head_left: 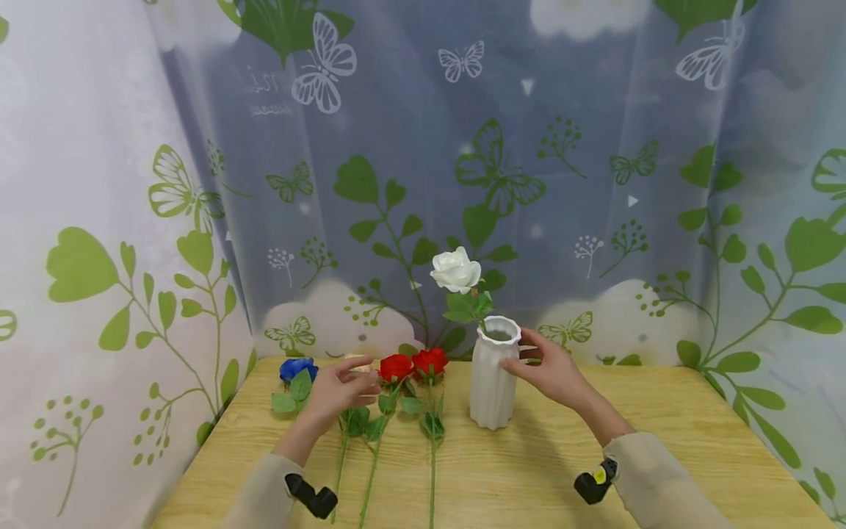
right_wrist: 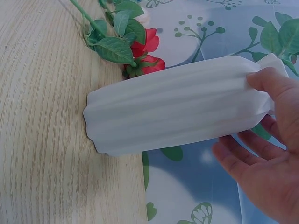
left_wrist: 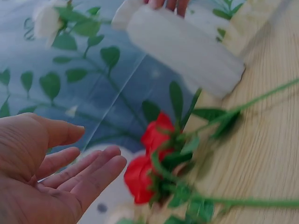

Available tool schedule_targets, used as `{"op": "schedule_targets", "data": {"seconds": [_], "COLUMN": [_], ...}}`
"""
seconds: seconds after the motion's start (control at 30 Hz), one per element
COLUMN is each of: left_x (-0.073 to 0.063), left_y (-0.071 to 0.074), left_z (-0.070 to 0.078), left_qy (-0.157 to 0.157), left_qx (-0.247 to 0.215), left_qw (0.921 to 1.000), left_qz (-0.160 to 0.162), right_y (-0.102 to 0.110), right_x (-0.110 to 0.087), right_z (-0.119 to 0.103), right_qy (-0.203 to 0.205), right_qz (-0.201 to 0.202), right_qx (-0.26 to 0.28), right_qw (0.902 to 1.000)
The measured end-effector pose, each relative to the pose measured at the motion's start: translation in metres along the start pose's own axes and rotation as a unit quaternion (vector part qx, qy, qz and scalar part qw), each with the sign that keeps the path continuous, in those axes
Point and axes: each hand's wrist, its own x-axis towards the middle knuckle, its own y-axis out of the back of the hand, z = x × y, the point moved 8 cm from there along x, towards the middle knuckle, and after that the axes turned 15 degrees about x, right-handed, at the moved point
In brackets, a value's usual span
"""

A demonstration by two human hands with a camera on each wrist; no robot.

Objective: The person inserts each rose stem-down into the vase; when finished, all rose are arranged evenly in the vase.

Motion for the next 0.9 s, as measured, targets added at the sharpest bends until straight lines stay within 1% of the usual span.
{"op": "schedule_targets", "data": {"seconds": [0.1, 0.23, 0.33, 0.47, 0.6, 0.67, 0.8, 0.9], "left_x": [-0.004, -0.01, -0.015, -0.022, -0.029, -0.033, -0.039, -0.043], "left_y": [0.018, 0.041, 0.057, 0.077, 0.091, 0.096, 0.103, 0.108], "left_z": [-0.014, -0.027, -0.036, -0.052, -0.065, -0.072, -0.086, -0.097], "left_qy": [0.019, 0.027, 0.035, 0.057, 0.074, 0.085, 0.113, 0.133], "left_qx": [-0.01, -0.016, -0.006, 0.015, 0.038, 0.043, 0.045, 0.055], "left_qw": [0.9997, 0.9992, 0.9986, 0.9973, 0.9957, 0.9946, 0.9916, 0.9884], "left_qz": [0.012, 0.027, 0.039, 0.043, 0.039, 0.041, 0.044, 0.047], "right_y": [0.0, 0.0, 0.0, 0.001, 0.001, 0.001, 0.001, 0.001], "right_x": [0.0, -0.001, -0.001, -0.001, -0.001, -0.001, -0.001, -0.001], "right_z": [0.0, 0.0, -0.001, -0.001, -0.001, -0.001, -0.001, -0.001], "right_qy": [0.0, 0.001, 0.004, 0.005, 0.004, 0.004, 0.008, 0.01], "right_qz": [-0.001, -0.001, -0.002, -0.004, -0.002, -0.002, 0.0, 0.0], "right_qx": [-0.002, -0.001, -0.001, -0.001, 0.001, 0.001, 0.001, 0.003], "right_qw": [1.0, 1.0, 1.0, 1.0, 1.0, 1.0, 1.0, 0.9999]}}
